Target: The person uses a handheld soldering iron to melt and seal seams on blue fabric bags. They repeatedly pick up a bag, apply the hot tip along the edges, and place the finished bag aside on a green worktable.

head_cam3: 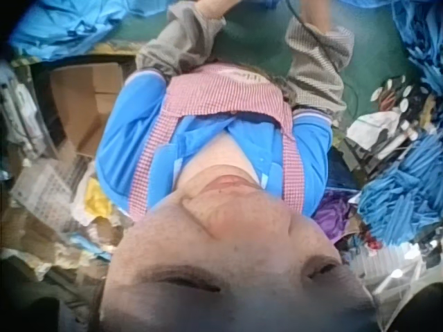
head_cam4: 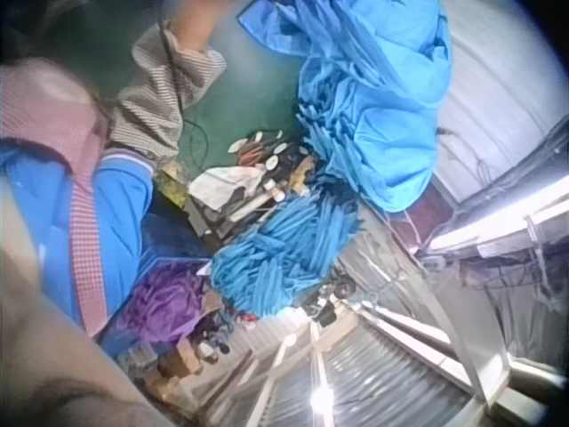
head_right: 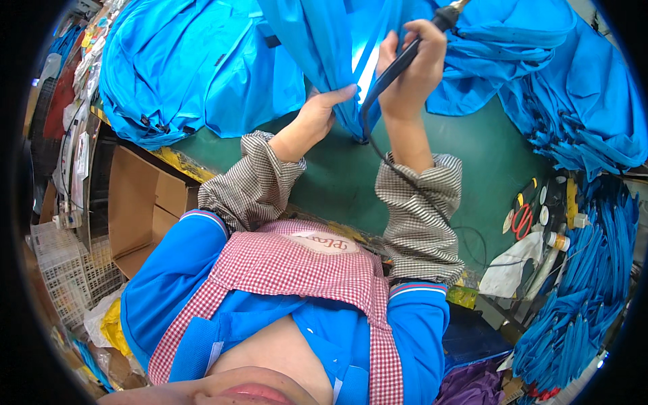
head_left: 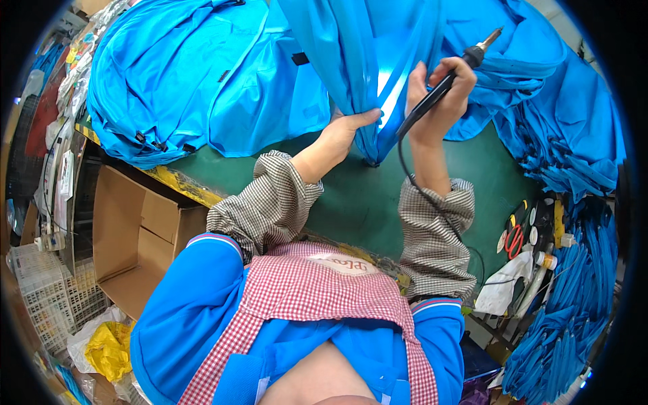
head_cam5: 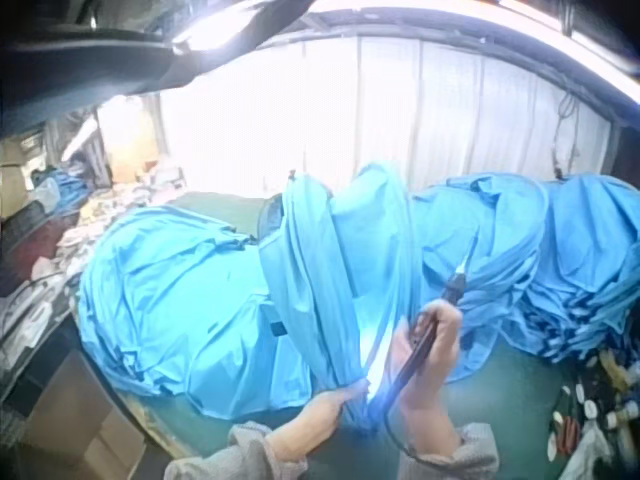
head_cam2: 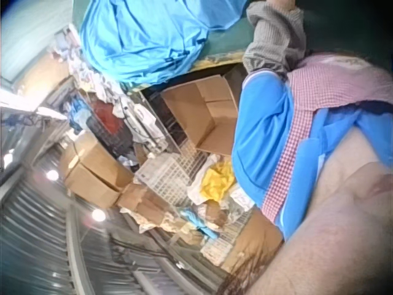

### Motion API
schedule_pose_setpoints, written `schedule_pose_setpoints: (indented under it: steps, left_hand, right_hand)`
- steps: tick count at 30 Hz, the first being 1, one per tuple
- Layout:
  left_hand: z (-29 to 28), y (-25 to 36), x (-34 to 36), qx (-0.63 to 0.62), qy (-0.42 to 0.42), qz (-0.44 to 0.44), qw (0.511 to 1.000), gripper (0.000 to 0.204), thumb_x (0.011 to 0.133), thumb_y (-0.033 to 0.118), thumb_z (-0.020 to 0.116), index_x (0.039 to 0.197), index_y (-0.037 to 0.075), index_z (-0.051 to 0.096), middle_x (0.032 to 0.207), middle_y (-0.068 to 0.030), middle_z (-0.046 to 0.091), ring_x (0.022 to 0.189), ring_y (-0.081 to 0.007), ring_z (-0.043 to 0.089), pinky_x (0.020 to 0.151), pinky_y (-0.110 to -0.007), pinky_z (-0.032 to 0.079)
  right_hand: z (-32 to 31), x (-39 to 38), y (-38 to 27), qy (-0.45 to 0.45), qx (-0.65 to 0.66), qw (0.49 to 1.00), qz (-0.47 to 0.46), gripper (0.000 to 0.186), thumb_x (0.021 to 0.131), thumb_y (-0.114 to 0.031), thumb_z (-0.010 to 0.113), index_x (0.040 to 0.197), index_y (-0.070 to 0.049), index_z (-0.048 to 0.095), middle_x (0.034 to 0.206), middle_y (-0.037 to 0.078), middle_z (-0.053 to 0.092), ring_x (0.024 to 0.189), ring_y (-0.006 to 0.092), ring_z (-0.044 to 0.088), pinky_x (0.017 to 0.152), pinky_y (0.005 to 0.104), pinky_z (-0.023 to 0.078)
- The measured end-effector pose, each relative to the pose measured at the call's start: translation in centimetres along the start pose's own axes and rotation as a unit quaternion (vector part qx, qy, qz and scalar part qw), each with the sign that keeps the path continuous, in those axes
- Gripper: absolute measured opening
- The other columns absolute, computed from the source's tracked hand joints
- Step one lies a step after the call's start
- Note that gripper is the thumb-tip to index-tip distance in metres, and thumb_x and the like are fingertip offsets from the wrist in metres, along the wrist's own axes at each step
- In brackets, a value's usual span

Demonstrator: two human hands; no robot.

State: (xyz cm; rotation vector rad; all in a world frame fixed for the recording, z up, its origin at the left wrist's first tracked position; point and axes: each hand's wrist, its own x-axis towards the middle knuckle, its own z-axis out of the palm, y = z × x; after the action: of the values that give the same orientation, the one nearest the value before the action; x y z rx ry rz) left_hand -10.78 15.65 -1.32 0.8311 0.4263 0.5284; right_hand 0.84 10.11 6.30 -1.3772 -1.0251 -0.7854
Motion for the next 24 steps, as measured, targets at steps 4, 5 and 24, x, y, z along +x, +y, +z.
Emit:
schedule_pose_setpoints:
  steps: [4,5,24]
  left_hand:
    - [1.5,1.1,-0.6,0.29,0.001,0.161,0.943,0.064,0.073,0.011,0.076,0.128,-0.002,0.046,0.119,-0.0151,0.059,0.107,-0.0252,0.059,0.094,-0.036,0.046]
    - [1.2,1.0,-0.4,0.288,-0.005,0.126,0.949,0.063,0.073,0.01,0.075,0.128,-0.003,0.046,0.119,-0.0154,0.059,0.106,-0.0253,0.059,0.094,-0.036,0.046]
    - [0.7,-0.4,-0.1,0.177,-0.008,0.084,0.981,0.081,0.07,0.013,0.082,0.136,-0.002,0.037,0.13,-0.0165,0.052,0.118,-0.0271,0.053,0.102,-0.036,0.042]
  right_hand:
    - [-1.1,-0.9,1.9,-0.006,0.057,0.995,0.08,0.042,0.074,0.002,0.072,0.106,-0.008,0.046,0.072,0.001,0.047,0.06,0.01,0.048,0.057,0.023,0.043]
    - [-1.2,-0.9,1.8,-0.014,0.08,0.992,0.095,0.043,0.074,0.001,0.072,0.106,-0.008,0.045,0.072,0.001,0.047,0.06,0.0097,0.048,0.058,0.0227,0.043]
    - [-6.1,-2.4,-1.7,0.008,-0.064,0.997,-0.051,0.028,0.092,-0.025,0.059,0.111,-0.004,0.057,0.083,0.006,0.058,0.065,0.0208,0.054,0.077,0.0325,0.045]
